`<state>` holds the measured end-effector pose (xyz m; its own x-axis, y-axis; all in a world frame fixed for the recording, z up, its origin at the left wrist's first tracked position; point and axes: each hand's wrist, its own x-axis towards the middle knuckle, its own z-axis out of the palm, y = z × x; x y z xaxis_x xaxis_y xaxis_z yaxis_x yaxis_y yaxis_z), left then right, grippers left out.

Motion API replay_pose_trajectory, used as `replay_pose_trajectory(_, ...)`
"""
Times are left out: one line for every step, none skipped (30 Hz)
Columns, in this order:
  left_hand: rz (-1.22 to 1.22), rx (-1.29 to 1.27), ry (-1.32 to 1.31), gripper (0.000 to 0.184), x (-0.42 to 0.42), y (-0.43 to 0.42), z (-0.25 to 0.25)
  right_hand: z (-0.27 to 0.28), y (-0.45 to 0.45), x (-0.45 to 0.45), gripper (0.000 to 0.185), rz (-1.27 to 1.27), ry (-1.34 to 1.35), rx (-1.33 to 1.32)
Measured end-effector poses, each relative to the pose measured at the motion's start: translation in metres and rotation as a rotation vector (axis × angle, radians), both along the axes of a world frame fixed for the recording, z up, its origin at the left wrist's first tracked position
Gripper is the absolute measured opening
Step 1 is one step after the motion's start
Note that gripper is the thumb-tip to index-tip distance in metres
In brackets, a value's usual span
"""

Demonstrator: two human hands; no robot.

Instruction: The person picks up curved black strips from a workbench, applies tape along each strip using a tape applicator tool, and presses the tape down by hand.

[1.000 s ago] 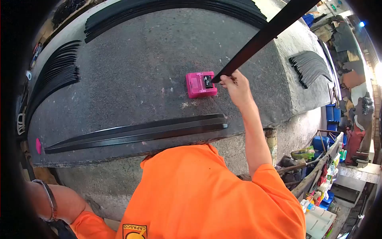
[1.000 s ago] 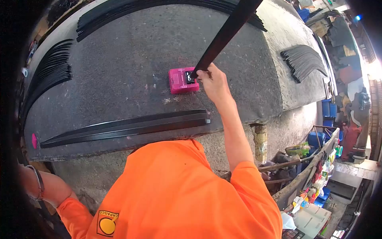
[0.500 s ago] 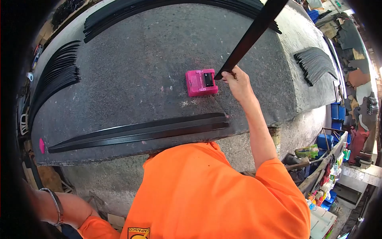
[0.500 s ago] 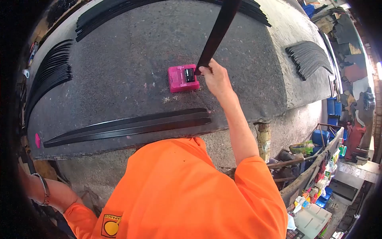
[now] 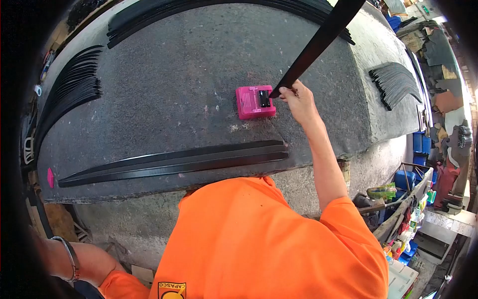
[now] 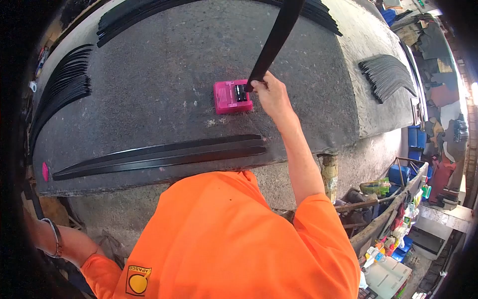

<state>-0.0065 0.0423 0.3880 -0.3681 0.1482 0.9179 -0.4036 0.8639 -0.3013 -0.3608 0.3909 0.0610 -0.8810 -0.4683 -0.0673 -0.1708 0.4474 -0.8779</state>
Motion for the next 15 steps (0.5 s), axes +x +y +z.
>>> replay_pose_trajectory(0.036,0.041,0.007,0.043,-0.001,0.004,-0.002,0.000,-0.004,0.002,0.022,0.011,-0.004,-0.023)
replay_pose_trajectory(0.070,0.082,0.015,0.042,-0.004,0.013,-0.004,0.000,-0.009,0.004,0.022,0.020,-0.008,-0.047)
replay_pose_trajectory(0.067,0.075,0.030,0.042,-0.006,0.011,-0.004,0.000,-0.013,0.006,0.022,0.029,-0.013,-0.034)
replay_pose_trajectory(0.065,0.068,0.046,0.041,-0.007,0.009,-0.005,-0.001,-0.018,0.007,0.022,0.039,-0.018,-0.021)
replay_pose_trajectory(0.028,0.014,0.072,0.041,-0.007,-0.006,-0.004,-0.001,-0.021,0.007,0.022,0.051,-0.023,-0.008)
replay_pose_trajectory(0.011,0.006,0.073,0.041,-0.006,-0.009,-0.004,-0.002,-0.023,0.007,0.022,0.067,-0.005,-0.016)
replay_pose_trajectory(-0.006,-0.002,0.074,0.041,-0.005,-0.012,-0.004,-0.004,-0.023,0.008,0.021,0.070,-0.019,-0.019)
replay_pose_trajectory(-0.007,0.036,0.053,0.041,-0.001,-0.006,-0.006,-0.006,-0.022,0.008,0.020,0.070,-0.029,-0.022)
replay_pose_trajectory(-0.017,0.072,0.040,0.042,0.002,-0.003,-0.007,-0.006,-0.020,0.005,0.020,0.062,-0.029,-0.027)
replay_pose_trajectory(0.040,0.043,0.027,0.040,0.007,-0.005,-0.007,-0.003,-0.018,0.009,0.017,0.086,0.043,-0.020)
replay_pose_trajectory(0.084,0.017,0.045,0.038,0.012,-0.010,-0.010,0.002,-0.014,0.011,0.015,0.095,0.145,-0.008)
replay_pose_trajectory(0.114,-0.004,0.076,0.037,0.013,-0.014,-0.014,-0.007,-0.008,0.006,0.015,0.101,0.244,0.015)
replay_pose_trajectory(0.149,0.114,0.111,0.032,0.014,-0.015,-0.019,-0.015,0.001,-0.001,0.014,0.099,0.339,0.047)
replay_pose_trajectory(0.175,0.234,0.127,0.027,0.019,-0.016,-0.024,-0.010,0.009,-0.002,0.014,0.109,0.363,0.203)
replay_pose_trajectory(0.198,0.351,0.123,0.022,0.024,-0.021,-0.032,-0.005,0.021,-0.001,0.015,0.113,0.363,0.358)
